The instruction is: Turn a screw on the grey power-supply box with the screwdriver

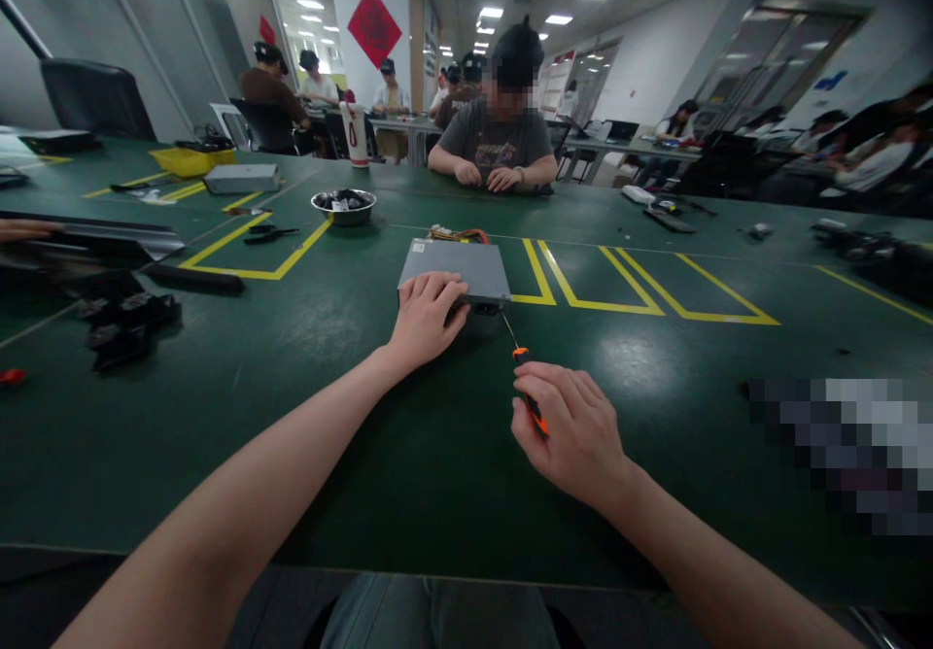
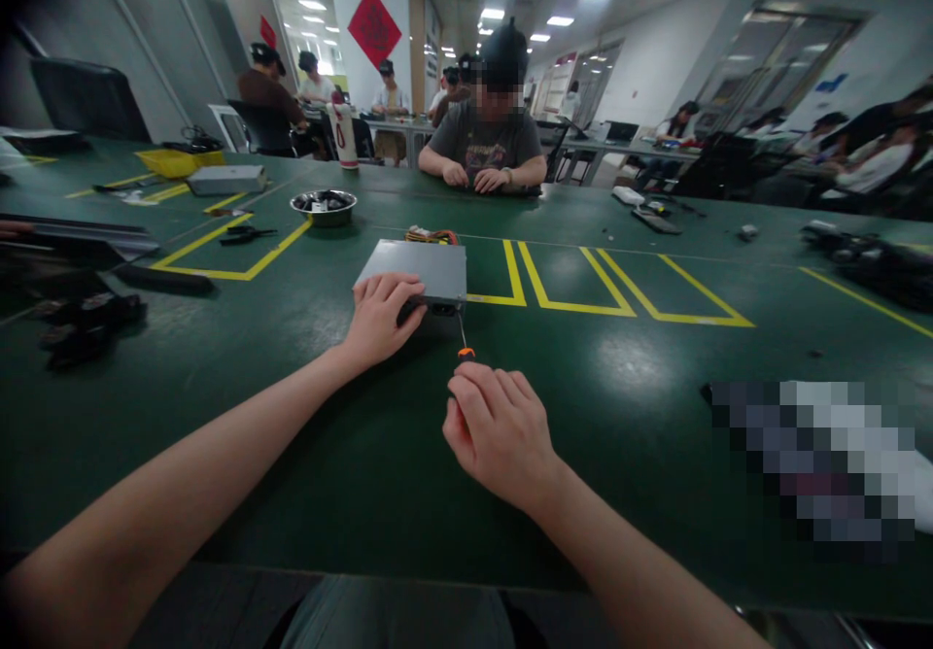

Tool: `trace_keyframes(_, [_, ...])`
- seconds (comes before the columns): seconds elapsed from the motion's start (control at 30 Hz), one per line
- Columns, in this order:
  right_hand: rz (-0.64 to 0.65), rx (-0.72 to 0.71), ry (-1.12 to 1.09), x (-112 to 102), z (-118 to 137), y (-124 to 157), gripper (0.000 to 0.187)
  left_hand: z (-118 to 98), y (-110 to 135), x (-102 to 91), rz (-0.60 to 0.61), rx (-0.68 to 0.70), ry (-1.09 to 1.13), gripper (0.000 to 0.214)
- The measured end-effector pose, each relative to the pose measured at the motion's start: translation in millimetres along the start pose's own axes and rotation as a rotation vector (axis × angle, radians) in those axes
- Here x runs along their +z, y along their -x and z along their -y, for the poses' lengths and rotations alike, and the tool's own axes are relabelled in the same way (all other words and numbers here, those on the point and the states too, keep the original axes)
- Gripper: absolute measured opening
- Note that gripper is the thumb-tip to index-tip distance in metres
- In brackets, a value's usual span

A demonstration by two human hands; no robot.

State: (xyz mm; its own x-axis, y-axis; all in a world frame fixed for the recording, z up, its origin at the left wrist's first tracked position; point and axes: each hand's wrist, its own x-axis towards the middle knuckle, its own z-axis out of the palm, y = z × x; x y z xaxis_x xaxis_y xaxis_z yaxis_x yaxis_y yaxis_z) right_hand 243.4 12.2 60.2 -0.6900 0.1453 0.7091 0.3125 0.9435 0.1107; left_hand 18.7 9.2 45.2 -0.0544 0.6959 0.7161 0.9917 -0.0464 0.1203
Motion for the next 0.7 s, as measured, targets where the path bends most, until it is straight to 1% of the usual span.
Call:
trace_keyframes(0.13, [-0.023, 0.08, -0.018, -1.4, -0.1, 1.1, 0.022, 0.1, 0.3, 0.2, 0.006, -0.002, -0.008, 0.02])
trace_keyframes(0.23, [-0.049, 0.043, -0.031, 0.2, -0.5, 2.9, 0.026, 0.1, 0.4, 0.6, 0.012, -0.002, -0.012, 0.02])
trace_keyframes(0.33, [0.009, -0.005, -0.019, 2.1, -0.1, 2.6, 0.02, 0.1, 0.5, 0.7, 0.013, 0.0, -0.016, 0.021])
trace_keyframes(0.4, [0.054, -0.012, -0.022, 2.1, 0.3, 1.4, 0.016, 0.0, 0.5, 0.7, 0.013, -0.001, -0.016, 0.021])
trace_keyframes(0.47, [0.052, 0.014, -0.031, 0.9, 0.4, 0.2, 0.016, -0.1, 0.6, 0.6, 0.015, -0.006, -0.013, 0.021])
trace_keyframes(0.6, [-0.004, 0.134, -0.053, -1.9, 0.0, 0.2, 0.026, -0.4, 0.9, 0.4, 0.017, -0.014, -0.001, 0.021])
trace_keyframes(0.63, [-0.007, 0.145, -0.059, -1.9, -0.1, 0.6, 0.027, -0.6, 0.9, 0.3, 0.016, -0.015, 0.004, 0.021])
trace_keyframes(0.7, [-0.011, 0.119, -0.058, -0.8, 0.2, 1.6, 0.029, -1.0, 1.0, 0.1, 0.015, -0.018, 0.01, 0.021])
